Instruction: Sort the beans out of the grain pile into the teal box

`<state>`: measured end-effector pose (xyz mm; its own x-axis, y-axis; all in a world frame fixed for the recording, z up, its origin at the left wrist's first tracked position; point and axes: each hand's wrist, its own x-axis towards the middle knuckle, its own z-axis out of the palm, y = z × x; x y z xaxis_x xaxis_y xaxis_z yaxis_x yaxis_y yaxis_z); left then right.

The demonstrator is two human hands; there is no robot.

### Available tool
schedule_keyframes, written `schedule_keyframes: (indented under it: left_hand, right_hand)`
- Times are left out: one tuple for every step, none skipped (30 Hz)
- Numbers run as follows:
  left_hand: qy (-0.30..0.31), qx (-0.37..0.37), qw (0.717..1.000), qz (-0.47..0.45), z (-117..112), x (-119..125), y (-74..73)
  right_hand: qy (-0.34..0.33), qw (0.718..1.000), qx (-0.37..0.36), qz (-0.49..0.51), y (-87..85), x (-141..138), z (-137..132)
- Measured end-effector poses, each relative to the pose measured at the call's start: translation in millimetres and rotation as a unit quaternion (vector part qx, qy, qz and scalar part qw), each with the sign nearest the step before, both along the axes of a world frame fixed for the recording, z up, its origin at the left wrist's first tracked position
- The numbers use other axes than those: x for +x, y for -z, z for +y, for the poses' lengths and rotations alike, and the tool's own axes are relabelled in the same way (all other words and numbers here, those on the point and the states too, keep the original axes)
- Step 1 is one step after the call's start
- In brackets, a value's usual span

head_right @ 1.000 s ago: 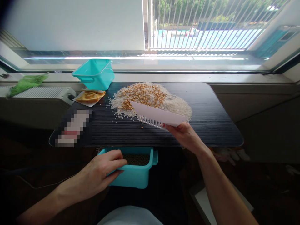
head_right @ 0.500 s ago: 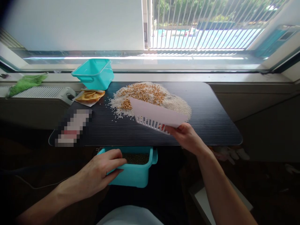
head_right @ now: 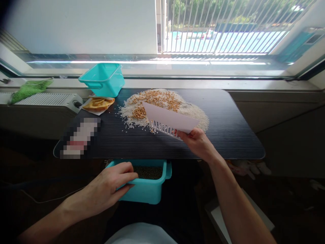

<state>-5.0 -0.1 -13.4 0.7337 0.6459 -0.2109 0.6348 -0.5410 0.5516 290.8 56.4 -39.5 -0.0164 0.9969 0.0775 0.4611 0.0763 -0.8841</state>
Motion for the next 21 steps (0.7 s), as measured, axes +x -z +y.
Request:
schedule_keyframes:
  left_hand:
    - [-0.001,0.000,1.000,0.000,0,0,0.0]
    - [-0.002,0.000,1.000,-0.001,0,0,0.1]
    - [-0.004,0.000,1.000,-0.001,0,0,0.2]
    - [-0.006,0.000,1.000,-0.002,-1,0,0.4]
    - [-0.007,-0.001,1.000,-0.002,-1,-1,0.5]
    - [-0.008,-0.002,1.000,-0.002,-1,-1,0.5]
    - [-0.007,-0.003,1.000,-0.001,-1,-1,0.5]
    - [-0.006,-0.004,1.000,0.000,-1,-1,0.3]
    - [-0.004,-0.004,1.000,0.001,0,0,0.0]
    - [-0.002,-0.004,1.000,0.001,0,0,-0.3]
    - [-0.001,-0.004,1.000,0.002,0,0,-0.6]
    - [-0.001,-0.003,1.000,0.001,0,1,-1.0]
    - [-0.002,-0.003,1.000,0.001,0,1,-1.2]
    - [-0.003,-0.004,1.000,0.001,1,1,-1.4]
    - [-0.003,-0.005,1.000,0.000,1,1,-1.4]
    - [-0.005,-0.005,1.000,0.001,1,1,-1.4]
    - [-0.005,-0.005,1.000,0.003,1,1,-1.2]
    - [-0.005,-0.005,1.000,0.005,0,1,-1.0]
    - [-0.004,-0.004,1.000,0.006,0,0,-0.6]
    - [-0.004,-0.003,1.000,0.006,0,0,-0.3]
    - [-0.003,-0.003,1.000,0.006,0,-1,0.0]
  right_hand:
    - [0.003,1.000,0.003,0.002,-0.1,-1,2]
    - [0.006,1.000,0.005,0.001,0.1,-1,4]
    - [0.009,1.000,0.004,-0.004,0.6,-2,6]
    - [0.010,1.000,0.002,-0.011,1.2,-2,7]
    - [0.007,1.000,-0.002,-0.020,1.7,-2,8]
    - [0.001,1.000,-0.006,-0.027,1.9,-2,9]
    - [-0.008,0.999,-0.008,-0.030,1.8,-2,9]
    - [-0.018,0.999,-0.009,-0.029,1.4,-1,8]
    - [-0.026,0.999,-0.008,-0.022,0.9,0,7]
    - [-0.030,0.999,-0.005,-0.013,0.5,1,5]
    - [-0.029,1.000,-0.001,-0.004,0.2,2,4]
    - [-0.024,1.000,0.003,0.002,0.0,3,3]
    - [-0.018,1.000,0.005,0.002,0.1,3,2]
    - [-0.011,1.000,0.006,-0.002,0.1,4,2]
    - [-0.008,1.000,0.005,-0.009,0.1,4,1]
    - [-0.009,1.000,0.002,-0.017,-0.2,3,1]
    - [-0.012,1.000,-0.002,-0.023,-0.7,3,0]
    - [-0.019,0.999,-0.007,-0.027,-1.6,2,0]
    - [-0.025,0.999,-0.013,-0.026,-2.5,1,-1]
    - [-0.032,0.999,-0.020,-0.023,-3.5,0,-2]
    - [-0.036,0.999,-0.024,-0.018,-4.3,-1,-3]
